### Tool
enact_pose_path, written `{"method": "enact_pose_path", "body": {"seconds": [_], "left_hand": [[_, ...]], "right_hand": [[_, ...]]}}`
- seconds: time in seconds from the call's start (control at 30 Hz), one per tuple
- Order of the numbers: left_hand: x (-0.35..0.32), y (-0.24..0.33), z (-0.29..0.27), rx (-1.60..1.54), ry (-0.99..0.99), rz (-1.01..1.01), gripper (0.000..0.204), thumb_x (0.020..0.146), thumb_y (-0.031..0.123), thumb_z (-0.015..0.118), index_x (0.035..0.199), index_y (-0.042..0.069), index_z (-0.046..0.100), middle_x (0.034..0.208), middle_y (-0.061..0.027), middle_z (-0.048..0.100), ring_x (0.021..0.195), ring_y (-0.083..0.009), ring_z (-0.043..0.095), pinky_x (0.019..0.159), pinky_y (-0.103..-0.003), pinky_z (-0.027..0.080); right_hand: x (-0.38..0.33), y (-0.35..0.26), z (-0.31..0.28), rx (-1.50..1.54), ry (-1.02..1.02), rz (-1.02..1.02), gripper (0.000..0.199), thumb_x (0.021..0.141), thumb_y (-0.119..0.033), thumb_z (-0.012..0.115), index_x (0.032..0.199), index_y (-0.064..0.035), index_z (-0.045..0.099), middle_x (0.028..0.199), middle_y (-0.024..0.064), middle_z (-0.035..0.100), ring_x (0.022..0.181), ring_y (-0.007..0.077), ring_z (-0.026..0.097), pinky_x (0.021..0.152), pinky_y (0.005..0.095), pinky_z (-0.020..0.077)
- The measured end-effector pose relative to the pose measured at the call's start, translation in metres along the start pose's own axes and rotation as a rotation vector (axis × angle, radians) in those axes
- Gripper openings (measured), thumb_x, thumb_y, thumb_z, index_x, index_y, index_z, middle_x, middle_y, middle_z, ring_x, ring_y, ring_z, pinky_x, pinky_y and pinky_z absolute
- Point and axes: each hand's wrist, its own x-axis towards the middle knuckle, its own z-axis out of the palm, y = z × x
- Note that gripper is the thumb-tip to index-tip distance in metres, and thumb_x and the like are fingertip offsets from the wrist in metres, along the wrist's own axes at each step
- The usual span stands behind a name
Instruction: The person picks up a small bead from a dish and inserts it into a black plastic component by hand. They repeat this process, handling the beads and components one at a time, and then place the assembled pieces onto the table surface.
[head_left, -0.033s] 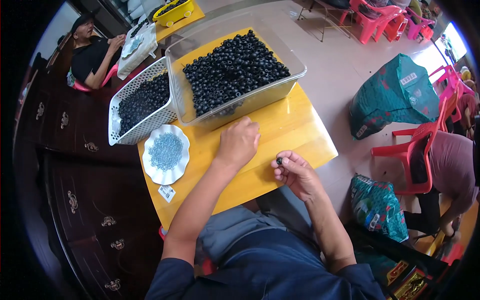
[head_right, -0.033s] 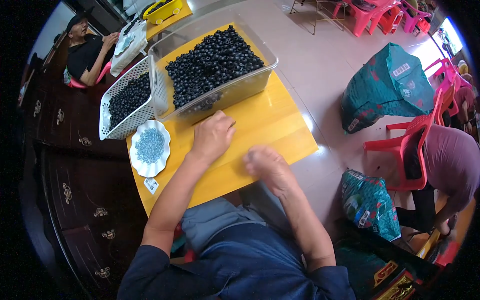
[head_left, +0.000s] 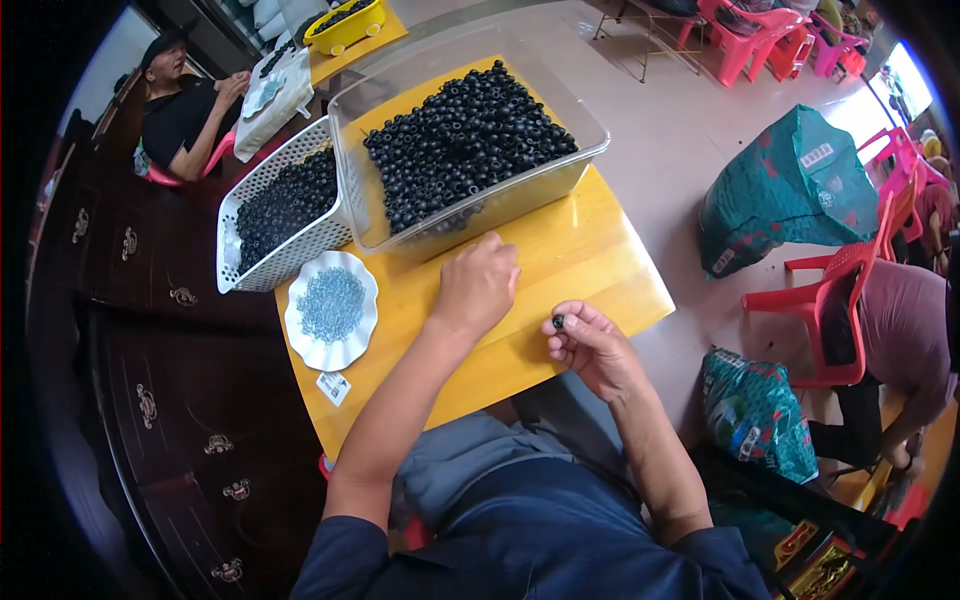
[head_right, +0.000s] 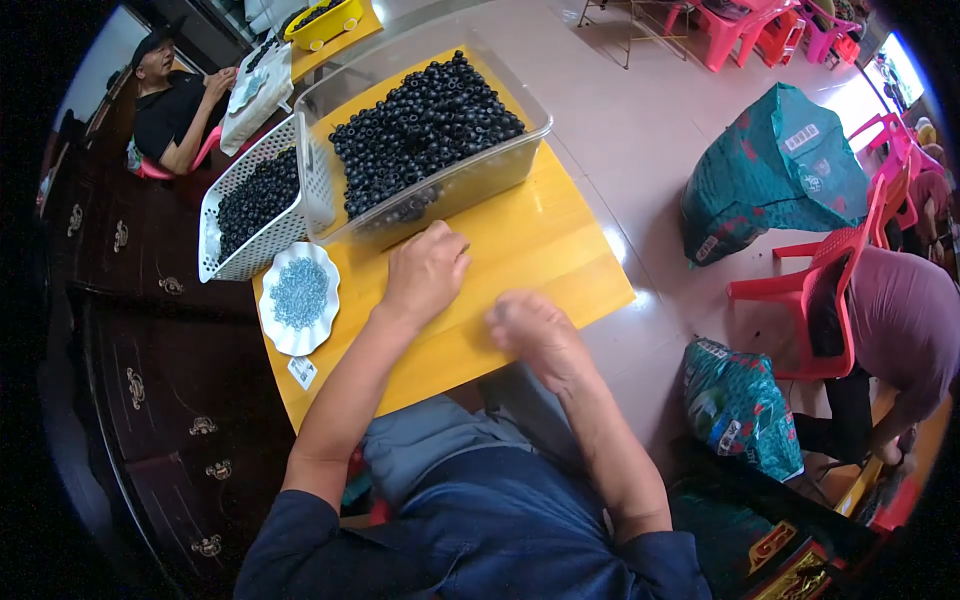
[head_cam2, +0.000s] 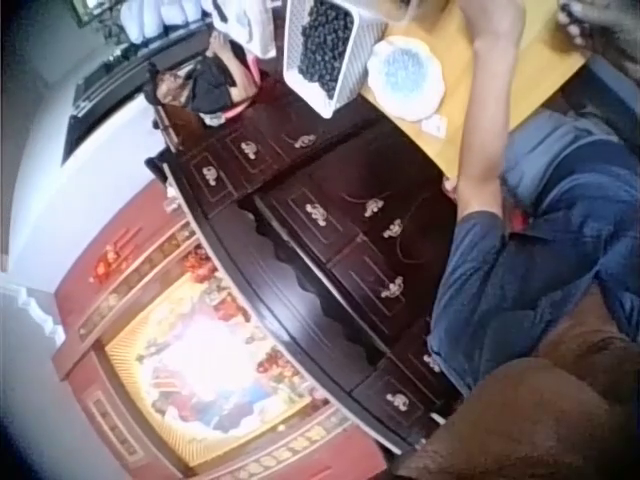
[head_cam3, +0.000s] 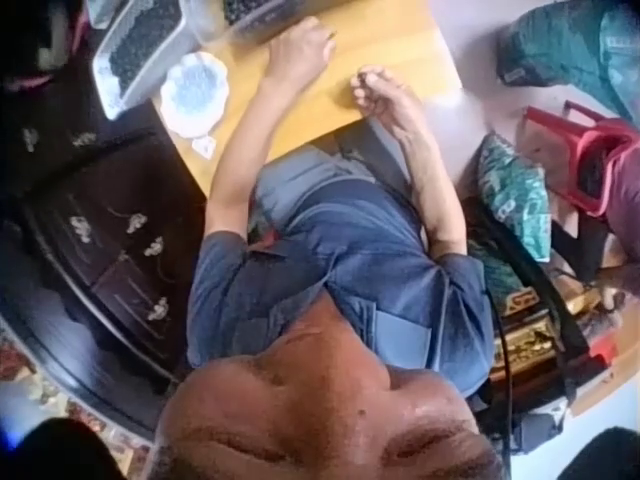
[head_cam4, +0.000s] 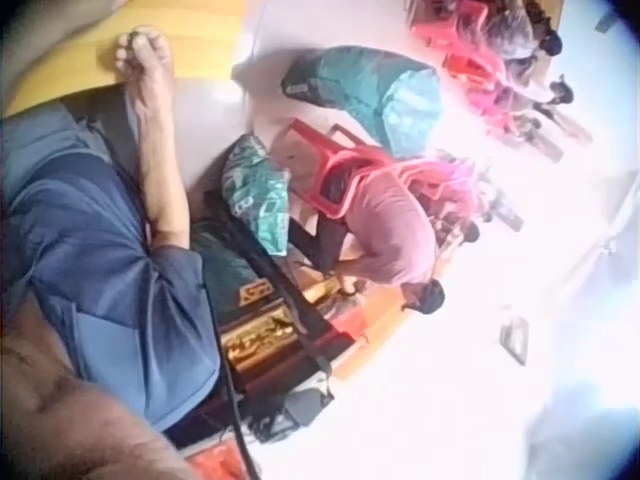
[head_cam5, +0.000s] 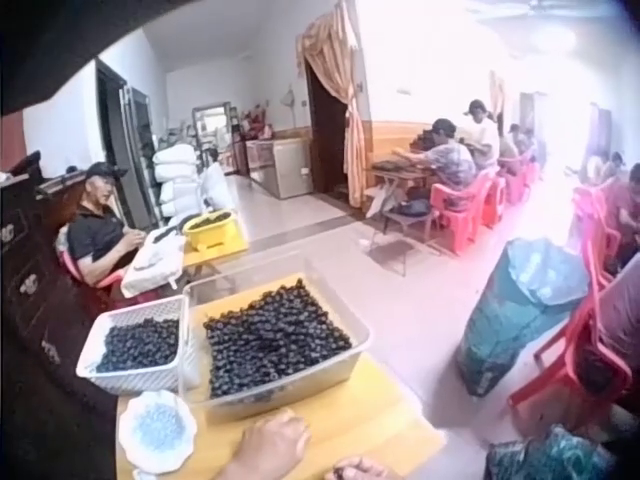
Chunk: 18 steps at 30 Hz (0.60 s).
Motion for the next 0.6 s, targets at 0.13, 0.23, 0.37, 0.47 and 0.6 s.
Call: {"method": "enact_pose_path", "body": {"seconds": [0.13,0.23,0.37,0.47,0.6], "left_hand": [[0.011,0.002,0.007,0.138,-0.030,0.025,0.008,0.083,0.013,0.072,0.082,0.007,0.068,0.089,-0.0124,0.063,0.086,-0.0332,0.068,0.073,-0.047,0.055],[0.014,-0.001,0.012,0.172,-0.034,0.049,0.009,0.082,0.012,0.072,0.079,0.006,0.066,0.087,-0.0125,0.062,0.084,-0.0338,0.067,0.072,-0.048,0.054],[0.016,0.007,0.004,0.150,-0.018,0.078,0.009,0.081,0.011,0.071,0.079,0.005,0.065,0.086,-0.0127,0.063,0.083,-0.0349,0.067,0.072,-0.048,0.054],[0.007,0.024,-0.014,-0.082,-0.023,0.068,0.007,0.083,0.008,0.070,0.081,0.004,0.065,0.084,-0.0129,0.067,0.078,-0.0322,0.069,0.068,-0.043,0.056],[-0.019,0.041,-0.038,-0.536,0.005,-0.053,0.011,0.081,0.005,0.072,0.088,0.002,0.064,0.082,-0.0125,0.070,0.072,-0.0242,0.071,0.062,-0.036,0.055]], "right_hand": [[0.001,-0.003,-0.002,0.020,0.019,-0.009,0.021,0.099,-0.017,0.067,0.117,-0.0072,0.062,0.101,0.0078,0.073,0.082,0.0133,0.070,0.078,0.0288,0.0580],[0.000,-0.006,0.000,0.037,0.012,-0.015,0.022,0.099,-0.017,0.067,0.117,-0.0070,0.061,0.101,0.0079,0.073,0.082,0.0132,0.070,0.078,0.0286,0.0579],[0.000,-0.008,0.001,0.047,0.002,-0.030,0.022,0.099,-0.018,0.068,0.117,-0.0071,0.061,0.103,0.0080,0.073,0.083,0.0129,0.070,0.078,0.0282,0.0581],[-0.001,-0.007,0.000,0.031,0.008,-0.026,0.023,0.098,-0.018,0.069,0.118,-0.0071,0.061,0.105,0.0081,0.073,0.084,0.0126,0.070,0.079,0.0281,0.0581],[-0.001,-0.005,0.006,0.054,-0.020,-0.014,0.024,0.098,-0.018,0.069,0.118,-0.0077,0.061,0.106,0.0082,0.073,0.085,0.0127,0.071,0.079,0.0286,0.0585]]}}
